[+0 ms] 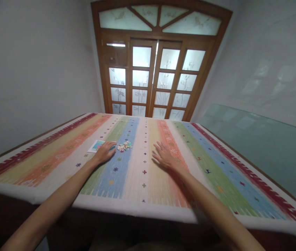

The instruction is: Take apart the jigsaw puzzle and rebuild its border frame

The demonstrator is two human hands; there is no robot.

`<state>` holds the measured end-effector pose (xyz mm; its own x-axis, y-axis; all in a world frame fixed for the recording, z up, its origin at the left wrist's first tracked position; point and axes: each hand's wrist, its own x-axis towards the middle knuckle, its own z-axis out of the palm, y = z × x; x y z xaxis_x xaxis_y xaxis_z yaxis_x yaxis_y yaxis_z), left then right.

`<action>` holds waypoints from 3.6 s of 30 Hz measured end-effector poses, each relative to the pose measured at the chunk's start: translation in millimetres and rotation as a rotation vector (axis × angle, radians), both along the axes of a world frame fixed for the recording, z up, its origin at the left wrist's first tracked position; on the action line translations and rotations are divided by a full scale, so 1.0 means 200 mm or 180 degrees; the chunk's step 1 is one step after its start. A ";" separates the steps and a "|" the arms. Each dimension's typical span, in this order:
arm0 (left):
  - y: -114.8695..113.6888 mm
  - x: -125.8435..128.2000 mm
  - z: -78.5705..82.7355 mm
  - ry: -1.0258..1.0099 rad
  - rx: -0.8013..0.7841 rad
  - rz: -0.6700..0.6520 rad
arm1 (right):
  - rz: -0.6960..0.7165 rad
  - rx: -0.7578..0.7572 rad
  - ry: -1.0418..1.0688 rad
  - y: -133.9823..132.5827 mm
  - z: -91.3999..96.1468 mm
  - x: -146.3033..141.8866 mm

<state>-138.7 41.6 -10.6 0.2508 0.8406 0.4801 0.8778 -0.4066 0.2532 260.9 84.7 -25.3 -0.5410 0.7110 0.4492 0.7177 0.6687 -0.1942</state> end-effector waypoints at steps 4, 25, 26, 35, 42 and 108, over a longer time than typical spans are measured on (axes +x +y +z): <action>0.03 0.04 0.01 0.0125 -0.0042 -0.0048 | -0.0177 -0.0037 -0.0192 -0.06 -0.03 0.13; 0.16 0.06 0.08 0.0534 -0.0602 -0.0899 | 0.0190 -0.0369 -0.0084 -0.08 0.00 0.19; 0.16 0.05 0.09 0.0533 -0.0612 -0.0924 | 0.0200 -0.0371 -0.0077 -0.08 0.00 0.19; 0.12 0.03 0.09 0.0684 -0.0614 -0.1033 | 0.0250 -0.0349 0.0005 -0.12 -0.01 0.20; 0.13 0.00 0.08 -0.0267 -0.0365 -0.0481 | 0.0470 -0.0082 -0.0140 -0.15 0.01 0.19; 0.08 0.05 0.13 -0.0154 -0.0839 -0.0474 | 0.0385 -0.0100 0.0120 -0.18 0.00 0.19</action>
<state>-128.6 58.5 14.9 0.3629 0.8934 0.2647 0.7979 -0.4447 0.4071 299.6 48.6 -24.4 -0.6068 0.6555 0.4496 0.6239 0.7432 -0.2417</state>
